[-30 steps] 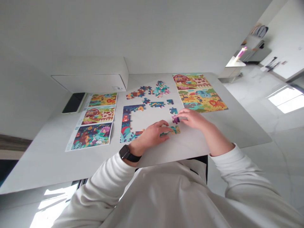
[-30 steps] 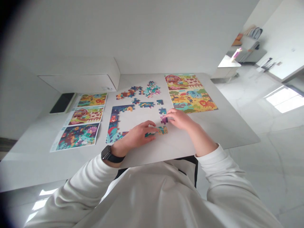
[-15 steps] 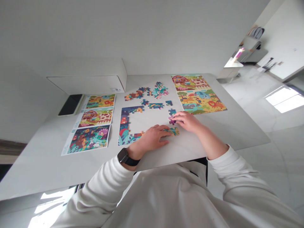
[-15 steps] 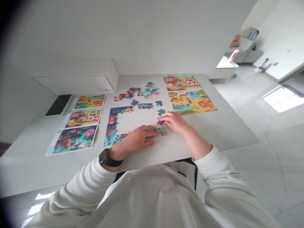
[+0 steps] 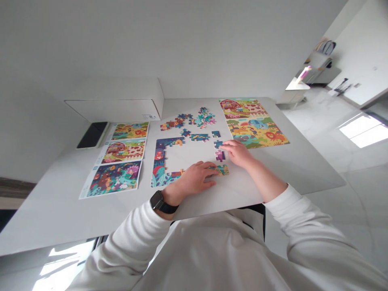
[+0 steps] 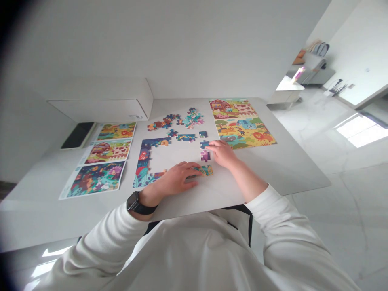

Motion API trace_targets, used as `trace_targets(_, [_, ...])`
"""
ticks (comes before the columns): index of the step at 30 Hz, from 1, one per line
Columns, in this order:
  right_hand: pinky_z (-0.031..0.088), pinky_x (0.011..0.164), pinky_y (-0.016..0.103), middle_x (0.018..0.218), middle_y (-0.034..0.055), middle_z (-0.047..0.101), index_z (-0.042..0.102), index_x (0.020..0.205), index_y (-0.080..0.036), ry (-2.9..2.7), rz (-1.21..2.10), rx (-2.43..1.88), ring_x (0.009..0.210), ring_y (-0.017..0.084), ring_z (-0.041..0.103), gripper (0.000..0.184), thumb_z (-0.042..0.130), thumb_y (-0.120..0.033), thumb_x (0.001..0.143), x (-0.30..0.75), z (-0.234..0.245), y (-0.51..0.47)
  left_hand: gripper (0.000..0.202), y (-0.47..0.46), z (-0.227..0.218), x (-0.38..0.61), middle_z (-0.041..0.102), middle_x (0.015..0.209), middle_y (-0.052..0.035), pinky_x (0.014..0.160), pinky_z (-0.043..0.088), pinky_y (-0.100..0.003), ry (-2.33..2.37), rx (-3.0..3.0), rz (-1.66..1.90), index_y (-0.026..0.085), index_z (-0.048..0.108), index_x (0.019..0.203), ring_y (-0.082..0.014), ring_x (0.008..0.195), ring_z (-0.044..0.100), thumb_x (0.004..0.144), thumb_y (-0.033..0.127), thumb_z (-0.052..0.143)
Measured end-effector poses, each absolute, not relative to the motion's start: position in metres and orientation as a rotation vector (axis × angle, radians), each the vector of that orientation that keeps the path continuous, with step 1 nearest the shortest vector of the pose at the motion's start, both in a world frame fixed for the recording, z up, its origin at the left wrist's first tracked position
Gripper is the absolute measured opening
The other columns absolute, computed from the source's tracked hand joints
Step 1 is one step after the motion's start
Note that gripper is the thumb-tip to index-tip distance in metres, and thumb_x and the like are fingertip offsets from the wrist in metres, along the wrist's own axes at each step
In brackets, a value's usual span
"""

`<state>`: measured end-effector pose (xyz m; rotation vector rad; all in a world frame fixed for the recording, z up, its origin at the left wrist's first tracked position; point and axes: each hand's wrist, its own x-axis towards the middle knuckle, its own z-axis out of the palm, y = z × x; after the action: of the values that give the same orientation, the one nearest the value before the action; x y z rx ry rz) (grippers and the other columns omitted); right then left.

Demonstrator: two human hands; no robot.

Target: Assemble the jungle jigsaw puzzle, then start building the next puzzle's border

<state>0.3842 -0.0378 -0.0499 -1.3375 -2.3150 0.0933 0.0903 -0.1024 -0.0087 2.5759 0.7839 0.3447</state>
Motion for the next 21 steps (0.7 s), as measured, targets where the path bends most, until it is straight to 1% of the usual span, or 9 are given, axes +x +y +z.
trace_targets(3, [0.054,0.111,0.045,0.128,0.0085,0.075,0.083,0.130,-0.029,-2.317,0.119,-1.315,0.118,0.027,0.068,0.054,0.054,-0.002,0.092,0.384,-0.048,-0.040,0.034,-0.103,-0.010,0.090,0.066,0.152,-0.0074,0.116,0.050,-0.047,0.777,2.583,0.352,0.028,0.077,0.133,-0.0302,0.131,0.067,0.099,0.033,0.072])
trace_targets(6, [0.056,0.109,0.043,0.123,0.0090,0.075,0.082,0.128,-0.028,-2.287,0.153,-1.299,0.115,0.026,0.069,0.048,0.054,-0.005,0.096,0.384,-0.046,-0.039,0.031,-0.102,-0.012,0.090,0.069,0.148,-0.0080,0.114,0.052,-0.045,0.771,2.562,0.404,0.027,0.077,0.131,-0.0287,0.128,0.068,0.101,0.032,0.069])
trace_targets(9, [0.054,0.114,0.046,0.130,0.0107,0.075,0.079,0.132,-0.026,-2.241,0.156,-1.303,0.122,0.028,0.068,0.044,0.055,-0.010,0.099,0.383,-0.041,-0.030,0.029,-0.099,-0.013,0.092,0.073,0.138,-0.0085,0.113,0.053,-0.042,0.774,2.528,0.507,0.026,0.077,0.129,-0.0265,0.125,0.069,0.104,0.030,0.063])
trace_targets(12, [0.052,0.117,0.050,0.136,0.0121,0.076,0.080,0.131,-0.024,-2.266,0.196,-1.314,0.127,0.029,0.068,0.040,0.060,-0.013,0.098,0.380,-0.036,-0.017,0.028,-0.095,-0.011,0.098,0.076,0.131,-0.0085,0.113,0.053,-0.044,0.822,2.544,0.579,0.024,0.077,0.128,-0.0266,0.121,0.070,0.105,0.028,0.061])
trace_targets(14, [0.053,0.116,0.051,0.132,0.0111,0.078,0.081,0.128,-0.024,-2.310,0.234,-1.321,0.125,0.030,0.069,0.038,0.064,-0.013,0.096,0.377,-0.034,-0.009,0.030,-0.093,-0.010,0.105,0.076,0.133,-0.0090,0.113,0.053,-0.047,0.880,2.568,0.601,0.024,0.077,0.130,-0.0279,0.123,0.068,0.105,0.029,0.061])
trace_targets(16, [0.053,0.115,0.051,0.130,0.0098,0.080,0.082,0.124,-0.025,-2.348,0.250,-1.301,0.123,0.030,0.071,0.036,0.066,-0.014,0.095,0.376,-0.034,-0.004,0.034,-0.093,-0.011,0.114,0.073,0.141,-0.0108,0.117,0.051,-0.049,0.928,2.591,0.607,0.023,0.074,0.136,-0.0299,0.132,0.065,0.106,0.032,0.061])
trace_targets(19, [0.054,0.115,0.050,0.132,0.0102,0.079,0.084,0.122,-0.025,-2.381,0.259,-1.222,0.123,0.029,0.072,0.033,0.068,-0.015,0.095,0.380,-0.035,-0.002,0.043,-0.092,-0.017,0.126,0.067,0.152,-0.0140,0.124,0.046,-0.050,0.950,2.625,0.554,0.019,0.069,0.145,-0.0321,0.144,0.059,0.107,0.038,0.061])
trace_targets(21, [0.054,0.114,0.051,0.133,0.0113,0.079,0.084,0.123,-0.024,-2.391,0.274,-1.183,0.124,0.030,0.072,0.033,0.070,-0.015,0.094,0.383,-0.036,-0.002,0.046,-0.092,-0.022,0.131,0.066,0.154,-0.0149,0.126,0.045,-0.050,0.927,2.653,0.501,0.018,0.068,0.147,-0.0325,0.145,0.059,0.108,0.042,0.059])
